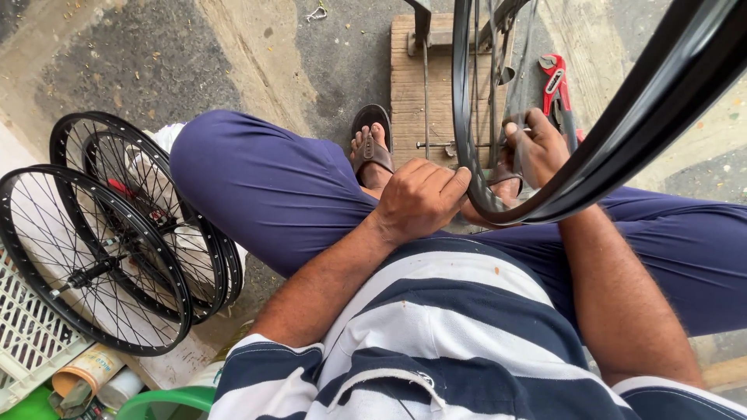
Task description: The person sits on the ground and mounts a bicycle wheel onto a truing stand. They use two pairs of pliers to adjust the tension of the spokes, rotating the wheel periodically to check alignment and make further adjustments.
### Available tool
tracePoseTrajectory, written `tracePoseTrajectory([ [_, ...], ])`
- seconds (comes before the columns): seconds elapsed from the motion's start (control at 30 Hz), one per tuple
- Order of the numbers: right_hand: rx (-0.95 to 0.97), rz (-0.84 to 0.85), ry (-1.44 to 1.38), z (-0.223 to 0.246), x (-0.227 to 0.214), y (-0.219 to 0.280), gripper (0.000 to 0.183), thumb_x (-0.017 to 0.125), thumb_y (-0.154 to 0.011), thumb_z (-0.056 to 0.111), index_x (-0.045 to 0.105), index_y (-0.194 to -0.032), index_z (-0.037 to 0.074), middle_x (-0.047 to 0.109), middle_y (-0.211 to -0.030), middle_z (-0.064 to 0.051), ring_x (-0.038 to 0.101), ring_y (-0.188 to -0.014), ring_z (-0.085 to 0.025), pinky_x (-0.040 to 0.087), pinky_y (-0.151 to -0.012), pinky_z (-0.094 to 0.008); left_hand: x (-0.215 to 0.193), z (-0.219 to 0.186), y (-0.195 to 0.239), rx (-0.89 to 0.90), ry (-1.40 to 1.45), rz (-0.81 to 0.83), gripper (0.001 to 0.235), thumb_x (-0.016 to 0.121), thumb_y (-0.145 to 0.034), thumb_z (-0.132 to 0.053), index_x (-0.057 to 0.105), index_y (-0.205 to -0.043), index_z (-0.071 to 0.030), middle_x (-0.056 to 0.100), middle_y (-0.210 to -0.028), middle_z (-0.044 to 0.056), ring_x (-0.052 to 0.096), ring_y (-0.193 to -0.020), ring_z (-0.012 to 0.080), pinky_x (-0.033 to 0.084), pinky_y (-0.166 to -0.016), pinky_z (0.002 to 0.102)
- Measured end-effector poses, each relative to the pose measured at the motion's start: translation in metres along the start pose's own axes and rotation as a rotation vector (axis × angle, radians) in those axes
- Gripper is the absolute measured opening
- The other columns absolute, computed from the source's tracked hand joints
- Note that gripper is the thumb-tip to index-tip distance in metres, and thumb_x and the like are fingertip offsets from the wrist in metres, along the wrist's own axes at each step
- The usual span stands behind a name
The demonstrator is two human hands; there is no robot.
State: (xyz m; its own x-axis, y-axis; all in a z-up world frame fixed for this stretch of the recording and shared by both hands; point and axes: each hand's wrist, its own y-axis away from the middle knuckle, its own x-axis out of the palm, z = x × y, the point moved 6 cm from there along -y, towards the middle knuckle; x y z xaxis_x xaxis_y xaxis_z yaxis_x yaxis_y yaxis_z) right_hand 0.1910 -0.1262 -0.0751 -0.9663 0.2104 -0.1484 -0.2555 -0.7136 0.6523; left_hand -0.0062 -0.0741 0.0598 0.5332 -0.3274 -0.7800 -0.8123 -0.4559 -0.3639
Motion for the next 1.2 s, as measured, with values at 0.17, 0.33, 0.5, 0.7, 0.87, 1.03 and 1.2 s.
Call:
tracePoseTrajectory([
  [0.17, -0.075, 0.027, 0.222, 0.013, 0.002, 0.009, 0.028, 0.059, -0.102, 0.013, 0.055, -0.127, 0.002, 0.064, -0.097, -0.010, 0.062, -0.087, -0.015, 0.051, -0.074, -0.028, 0.003, 0.002, 0.002, 0.002, 0.009, 0.005, 0.020, 0.071, -0.093, -0.012, 0.069, -0.106, 0.003, 0.063, -0.074, 0.006, 0.066, -0.070, 0.0215, 0.053, -0.069, 0.035],
  [0.33, -0.076, 0.073, -0.064, -0.020, 0.003, -0.011, 0.028, 0.058, -0.107, 0.020, 0.051, -0.126, 0.001, 0.063, -0.096, -0.010, 0.061, -0.086, -0.019, 0.051, -0.072, -0.032, 0.009, 0.004, 0.000, -0.002, 0.007, 0.042, 0.019, 0.070, -0.092, -0.010, 0.070, -0.106, 0.003, 0.065, -0.077, 0.007, 0.067, -0.072, 0.0224, 0.053, -0.071, 0.036],
  [0.5, 0.037, 0.092, -0.078, -0.053, 0.004, -0.035, 0.030, 0.062, -0.104, 0.025, 0.057, -0.126, 0.005, 0.062, -0.109, -0.010, 0.066, -0.092, -0.018, 0.055, -0.075, -0.033, 0.020, 0.028, 0.004, -0.326, 0.277, 0.129, 0.024, 0.070, -0.090, -0.016, 0.070, -0.113, -0.009, 0.073, -0.102, 0.009, 0.071, -0.097, 0.0286, 0.055, -0.091, 0.041],
  [0.7, 0.215, 0.209, -0.268, -0.055, 0.021, -0.025, 0.022, 0.065, -0.099, 0.022, 0.062, -0.110, 0.003, 0.063, -0.092, -0.008, 0.061, -0.074, -0.016, 0.049, -0.061, -0.030, 0.051, 0.091, 0.026, -1.105, 0.136, 0.120, 0.059, 0.082, -0.084, -0.037, 0.059, -0.131, -0.011, 0.063, -0.128, 0.018, 0.052, -0.124, 0.0374, 0.034, -0.107, 0.050],
  [0.87, 0.198, 0.256, -0.272, -0.045, 0.029, -0.026, 0.017, 0.068, -0.095, 0.019, 0.066, -0.097, 0.002, 0.064, -0.077, -0.006, 0.057, -0.059, -0.014, 0.044, -0.050, -0.027, 0.118, 0.115, 0.056, -1.325, 0.667, 0.125, 0.049, 0.076, -0.090, -0.020, 0.058, -0.133, -0.006, 0.065, -0.119, 0.016, 0.061, -0.107, 0.0220, 0.050, -0.090, 0.039],
  [1.03, 0.158, 0.249, -0.210, -0.034, 0.030, -0.023, 0.026, 0.073, -0.093, 0.027, 0.068, -0.090, 0.001, 0.065, -0.073, -0.004, 0.060, -0.060, -0.010, 0.049, -0.051, -0.024, 0.137, 0.122, 0.065, -1.217, 1.088, -0.041, 0.025, 0.065, -0.098, -0.004, 0.064, -0.122, 0.003, 0.070, -0.102, 0.009, 0.070, -0.085, 0.0137, 0.060, -0.067, 0.026],
  [1.2, 0.136, 0.213, -0.130, -0.030, 0.029, -0.022, 0.026, 0.076, -0.092, 0.027, 0.070, -0.087, 0.002, 0.065, -0.072, -0.004, 0.058, -0.060, -0.010, 0.046, -0.052, -0.024, 0.128, 0.117, 0.056, -1.255, 1.031, -0.032, 0.025, 0.063, -0.093, -0.005, 0.062, -0.118, -0.001, 0.069, -0.097, 0.006, 0.070, -0.082, 0.0133, 0.061, -0.064, 0.027],
])
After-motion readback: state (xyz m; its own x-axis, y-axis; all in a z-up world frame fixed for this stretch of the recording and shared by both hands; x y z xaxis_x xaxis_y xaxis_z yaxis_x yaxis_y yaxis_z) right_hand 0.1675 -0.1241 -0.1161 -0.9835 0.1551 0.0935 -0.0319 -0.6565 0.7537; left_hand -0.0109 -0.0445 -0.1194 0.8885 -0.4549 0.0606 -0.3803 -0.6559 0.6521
